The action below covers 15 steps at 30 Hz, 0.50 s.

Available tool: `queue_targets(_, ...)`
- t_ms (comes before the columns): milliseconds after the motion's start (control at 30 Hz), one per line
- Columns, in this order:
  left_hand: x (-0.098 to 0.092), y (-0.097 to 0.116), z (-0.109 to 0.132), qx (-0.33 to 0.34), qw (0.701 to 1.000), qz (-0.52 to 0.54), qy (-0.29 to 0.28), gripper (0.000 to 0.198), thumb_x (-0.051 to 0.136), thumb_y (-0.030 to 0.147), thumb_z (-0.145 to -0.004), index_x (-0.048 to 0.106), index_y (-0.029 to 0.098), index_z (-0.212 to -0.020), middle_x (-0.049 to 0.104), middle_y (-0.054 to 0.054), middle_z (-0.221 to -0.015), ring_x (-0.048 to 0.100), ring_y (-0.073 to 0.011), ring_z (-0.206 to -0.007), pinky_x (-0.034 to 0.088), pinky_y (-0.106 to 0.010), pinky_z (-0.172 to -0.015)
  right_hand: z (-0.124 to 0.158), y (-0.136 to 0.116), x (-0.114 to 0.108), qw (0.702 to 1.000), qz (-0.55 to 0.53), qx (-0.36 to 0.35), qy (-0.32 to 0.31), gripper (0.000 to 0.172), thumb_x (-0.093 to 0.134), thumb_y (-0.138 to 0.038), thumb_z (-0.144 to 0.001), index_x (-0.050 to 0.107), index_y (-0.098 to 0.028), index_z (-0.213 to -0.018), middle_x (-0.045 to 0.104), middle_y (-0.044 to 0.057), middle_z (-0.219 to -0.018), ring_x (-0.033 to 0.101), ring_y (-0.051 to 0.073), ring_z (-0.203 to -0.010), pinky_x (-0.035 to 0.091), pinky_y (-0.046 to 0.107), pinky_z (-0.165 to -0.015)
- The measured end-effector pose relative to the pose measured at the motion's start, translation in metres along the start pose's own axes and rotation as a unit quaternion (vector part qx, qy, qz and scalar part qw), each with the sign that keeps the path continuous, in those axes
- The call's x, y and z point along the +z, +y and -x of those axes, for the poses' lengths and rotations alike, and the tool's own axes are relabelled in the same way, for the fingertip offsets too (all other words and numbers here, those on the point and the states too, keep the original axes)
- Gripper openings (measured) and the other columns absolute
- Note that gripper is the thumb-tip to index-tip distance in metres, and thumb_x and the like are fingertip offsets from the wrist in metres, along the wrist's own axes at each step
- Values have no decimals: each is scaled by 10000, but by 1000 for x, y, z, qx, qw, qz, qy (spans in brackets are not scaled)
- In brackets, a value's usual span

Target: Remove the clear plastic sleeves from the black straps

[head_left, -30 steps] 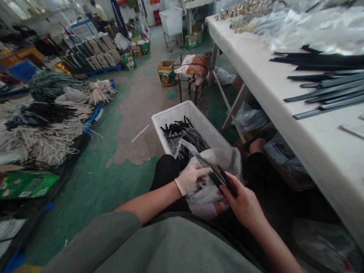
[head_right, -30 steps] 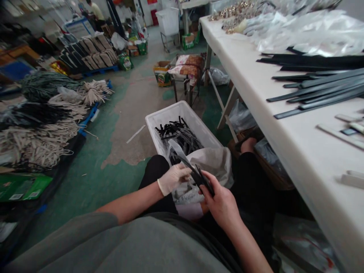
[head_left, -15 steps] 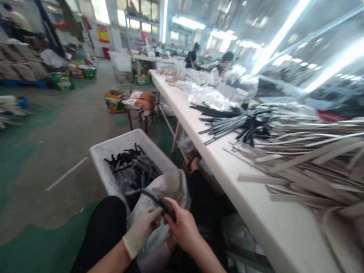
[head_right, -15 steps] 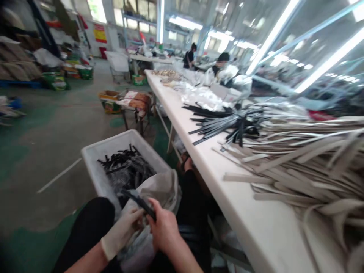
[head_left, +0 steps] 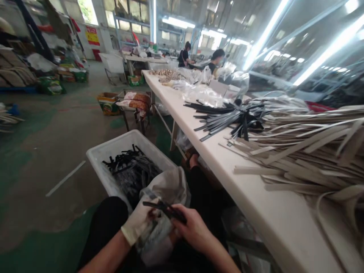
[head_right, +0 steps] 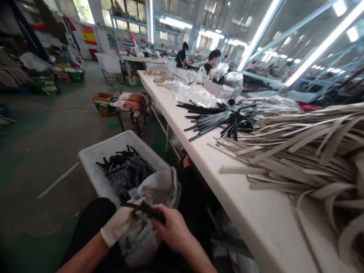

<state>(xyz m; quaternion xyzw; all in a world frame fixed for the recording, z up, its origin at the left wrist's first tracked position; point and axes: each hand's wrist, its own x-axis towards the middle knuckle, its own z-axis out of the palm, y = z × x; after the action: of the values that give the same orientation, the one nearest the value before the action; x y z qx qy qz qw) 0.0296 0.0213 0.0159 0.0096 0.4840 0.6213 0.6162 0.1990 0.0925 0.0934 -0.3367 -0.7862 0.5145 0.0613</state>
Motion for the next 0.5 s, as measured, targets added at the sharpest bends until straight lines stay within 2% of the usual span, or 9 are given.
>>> queue_targets(67,-4,21,4,-21,999,20,17,208,804,218,-696,610,163,-647,521,51,-555,457,-47,-468,399,-170,-466,16,-1,-9,999,-26,-16,-22,229,590,-285,-858,691,-205,-1047,716,-1,-811,666,159,-701,504,246,-670)
queue_targets(167,-8,35,5,-69,996,50,20,151,734,168,-783,602,139,-716,495,55,-537,465,-47,-442,421,-166,-454,27,7,-16,998,-13,-49,22,377,678,-290,-803,665,-215,-1172,730,31,-986,676,196,-888,513,295,-810)
queue_targets(267,-7,30,3,-119,990,72,10,83,681,126,-824,634,113,-757,520,37,-539,482,-44,-440,427,-151,-462,22,15,-12,993,31,-98,53,244,612,-209,-828,709,-221,-1051,737,38,-937,685,185,-848,518,288,-785)
queue_targets(367,-2,19,4,-155,984,85,-2,82,681,129,-826,640,107,-757,538,26,-540,491,-47,-443,419,-147,-462,8,16,-5,982,71,-164,61,240,545,-140,-832,725,-224,-967,722,46,-921,683,170,-829,519,264,-737)
queue_targets(500,-2,8,11,-157,981,75,-87,46,669,154,-834,662,111,-821,627,-18,-652,560,-88,-521,426,-184,-493,-16,18,2,970,124,-195,73,291,522,-112,-832,720,-241,-1001,675,58,-1194,671,182,-1011,515,273,-843)
